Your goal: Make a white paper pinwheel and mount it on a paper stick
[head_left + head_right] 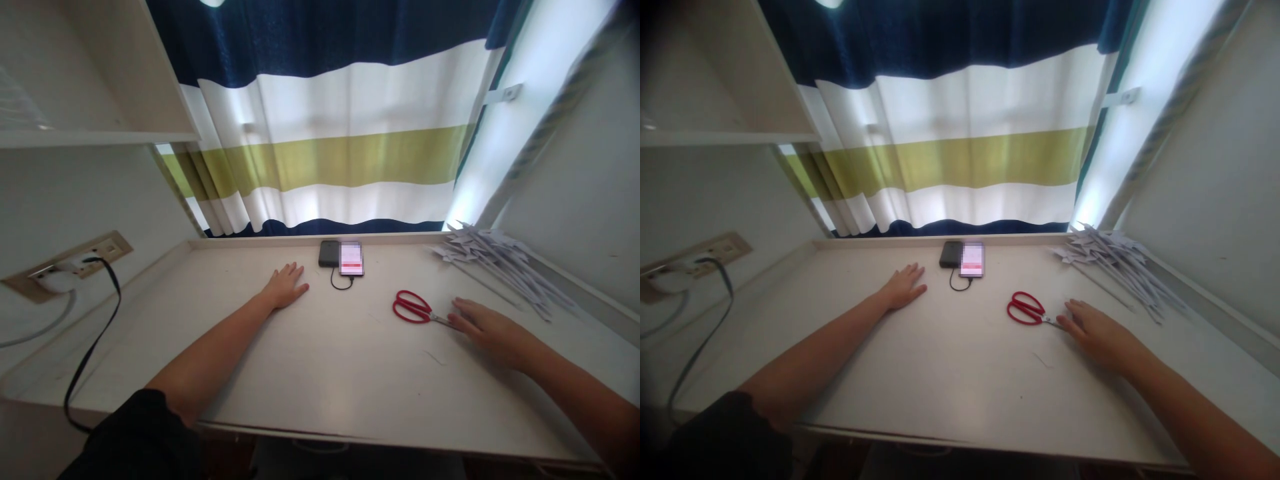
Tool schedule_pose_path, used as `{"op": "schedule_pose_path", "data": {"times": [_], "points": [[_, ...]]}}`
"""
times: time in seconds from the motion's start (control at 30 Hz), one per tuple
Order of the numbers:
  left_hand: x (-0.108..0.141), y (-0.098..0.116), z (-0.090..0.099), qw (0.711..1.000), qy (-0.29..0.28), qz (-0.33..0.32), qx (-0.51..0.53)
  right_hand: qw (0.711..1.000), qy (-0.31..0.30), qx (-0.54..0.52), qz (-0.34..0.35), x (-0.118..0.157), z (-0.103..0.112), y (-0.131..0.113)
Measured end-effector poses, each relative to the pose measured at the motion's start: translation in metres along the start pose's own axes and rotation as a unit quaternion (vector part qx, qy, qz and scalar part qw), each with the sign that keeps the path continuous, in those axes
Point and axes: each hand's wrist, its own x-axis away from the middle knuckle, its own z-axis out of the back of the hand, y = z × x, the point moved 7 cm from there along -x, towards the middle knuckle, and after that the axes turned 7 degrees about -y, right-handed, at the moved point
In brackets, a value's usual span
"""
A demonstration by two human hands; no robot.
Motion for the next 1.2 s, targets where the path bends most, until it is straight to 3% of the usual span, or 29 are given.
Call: {"op": "schedule_pose_path", "data": {"times": [0.2,0.4,0.6,0.73,0.9,0.97,1.03,1.2], "points": [[0.007,0.040,-0.010,0.996,-0.048,-0.076,-0.028,0.998,-0.018,0.053,-0.038,0.056,-0.025,-0.020],[0.048,0.070,-0.016,0.986,-0.081,-0.142,-0.035,0.992,0.037,0.084,-0.081,0.094,-0.034,-0.030],[0.088,0.105,-0.022,0.971,-0.114,-0.207,-0.025,0.990,0.031,0.075,-0.119,0.125,-0.048,-0.032],[0.097,0.144,-0.027,0.955,-0.116,-0.273,-0.004,0.996,0.050,0.061,-0.050,0.130,-0.048,-0.080],[0.089,0.190,-0.022,0.935,-0.097,-0.340,0.034,0.997,0.061,0.023,0.043,0.088,-0.041,-0.145],[0.087,0.190,-0.015,0.932,-0.084,-0.347,0.061,0.995,0.052,0.005,0.085,0.066,-0.039,-0.165],[0.085,0.175,-0.007,0.936,-0.064,-0.333,0.095,0.993,0.022,-0.006,0.114,0.045,-0.040,-0.183],[0.081,0.094,0.000,0.979,-0.030,-0.183,0.090,0.986,-0.044,-0.021,0.158,0.015,-0.037,-0.224]]}}
